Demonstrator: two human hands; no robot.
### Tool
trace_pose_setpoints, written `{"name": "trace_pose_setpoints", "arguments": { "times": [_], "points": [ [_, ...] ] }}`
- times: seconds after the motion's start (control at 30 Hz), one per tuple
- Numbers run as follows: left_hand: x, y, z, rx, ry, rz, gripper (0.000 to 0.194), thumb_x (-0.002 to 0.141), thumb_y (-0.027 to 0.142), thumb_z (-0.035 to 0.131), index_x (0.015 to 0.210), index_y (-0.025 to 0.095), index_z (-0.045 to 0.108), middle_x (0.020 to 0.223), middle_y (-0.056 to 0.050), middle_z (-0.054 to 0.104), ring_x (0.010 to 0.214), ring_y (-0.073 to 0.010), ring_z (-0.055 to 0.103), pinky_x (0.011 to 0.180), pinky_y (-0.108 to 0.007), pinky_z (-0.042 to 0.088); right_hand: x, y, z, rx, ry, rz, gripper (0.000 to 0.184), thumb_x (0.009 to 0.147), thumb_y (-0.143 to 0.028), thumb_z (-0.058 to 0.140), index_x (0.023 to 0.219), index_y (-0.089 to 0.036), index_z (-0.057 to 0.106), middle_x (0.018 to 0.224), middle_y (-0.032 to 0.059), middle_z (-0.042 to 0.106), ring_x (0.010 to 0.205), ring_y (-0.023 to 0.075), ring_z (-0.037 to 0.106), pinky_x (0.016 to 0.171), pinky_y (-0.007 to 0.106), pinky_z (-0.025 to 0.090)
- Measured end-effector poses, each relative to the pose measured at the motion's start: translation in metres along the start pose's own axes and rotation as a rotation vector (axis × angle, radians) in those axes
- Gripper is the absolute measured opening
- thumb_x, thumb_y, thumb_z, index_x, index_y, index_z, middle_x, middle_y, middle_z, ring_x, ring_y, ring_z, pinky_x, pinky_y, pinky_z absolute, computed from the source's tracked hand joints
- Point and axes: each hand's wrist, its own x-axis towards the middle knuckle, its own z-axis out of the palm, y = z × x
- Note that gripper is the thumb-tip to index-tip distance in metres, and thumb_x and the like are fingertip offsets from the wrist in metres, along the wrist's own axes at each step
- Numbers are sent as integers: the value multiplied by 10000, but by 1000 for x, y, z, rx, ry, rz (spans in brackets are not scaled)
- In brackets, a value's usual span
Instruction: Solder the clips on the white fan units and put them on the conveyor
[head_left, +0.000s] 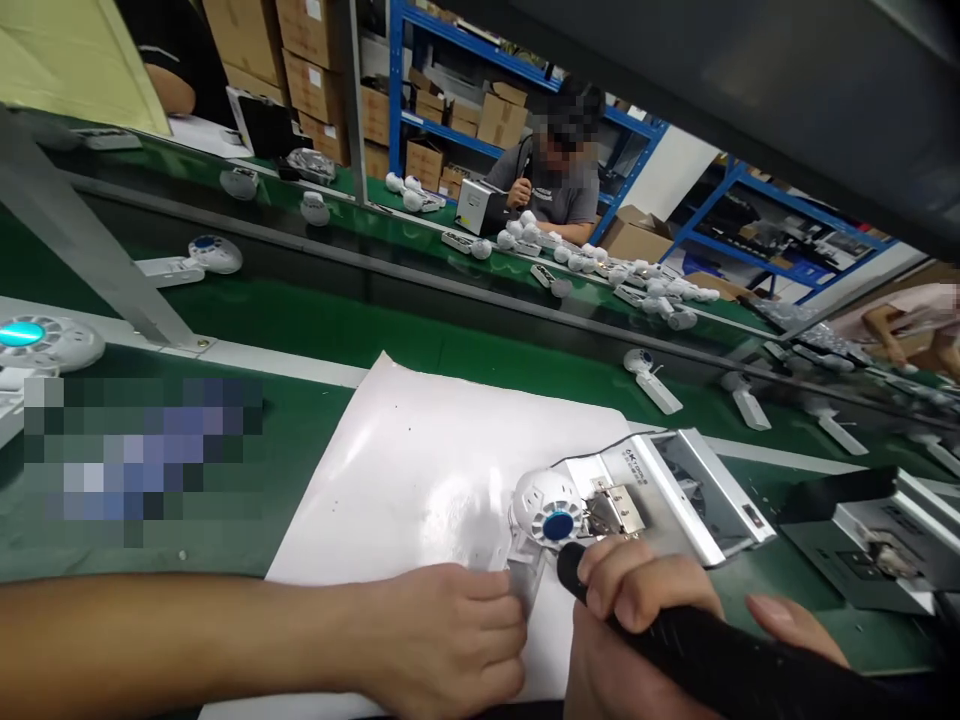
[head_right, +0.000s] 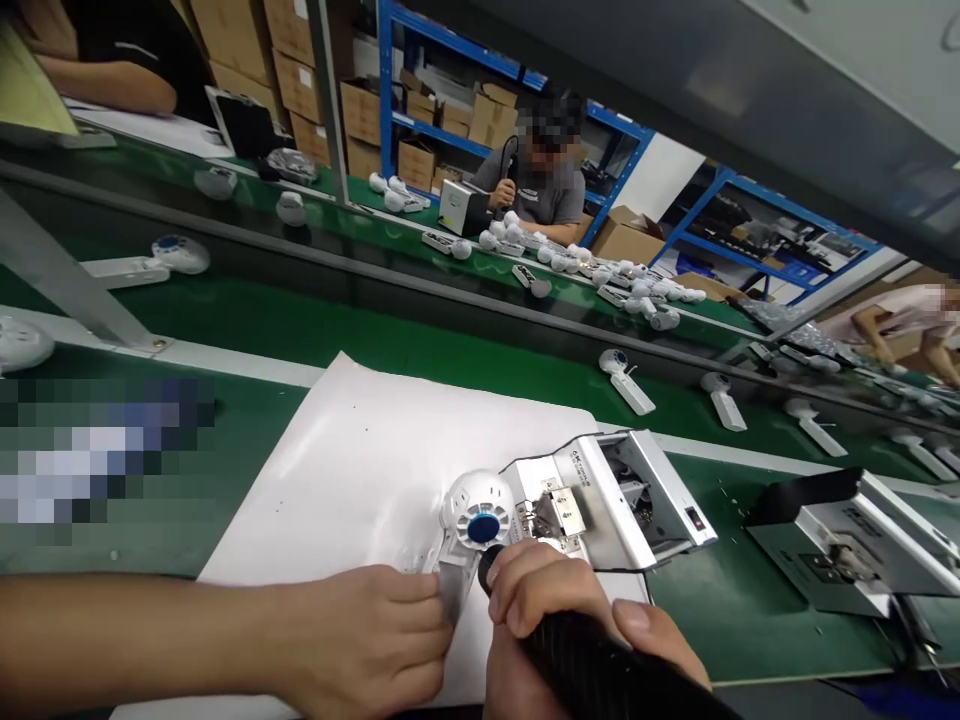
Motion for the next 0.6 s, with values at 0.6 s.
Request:
{"name": "trace_pose_setpoints", "arguments": {
  "times": [0.6],
  "points": [
    [-22, -229, -59, 188, -66, -923, 338, 1053, 383, 683, 1302, 155, 660, 1304, -105, 665, 1156, -254, 673, 1000, -477, 590, 33, -30, -67, 368, 375, 391, 530, 869, -786, 588, 1021, -286, 680, 498, -138, 201, 351, 45, 118, 359, 234, 192]
  ]
}}
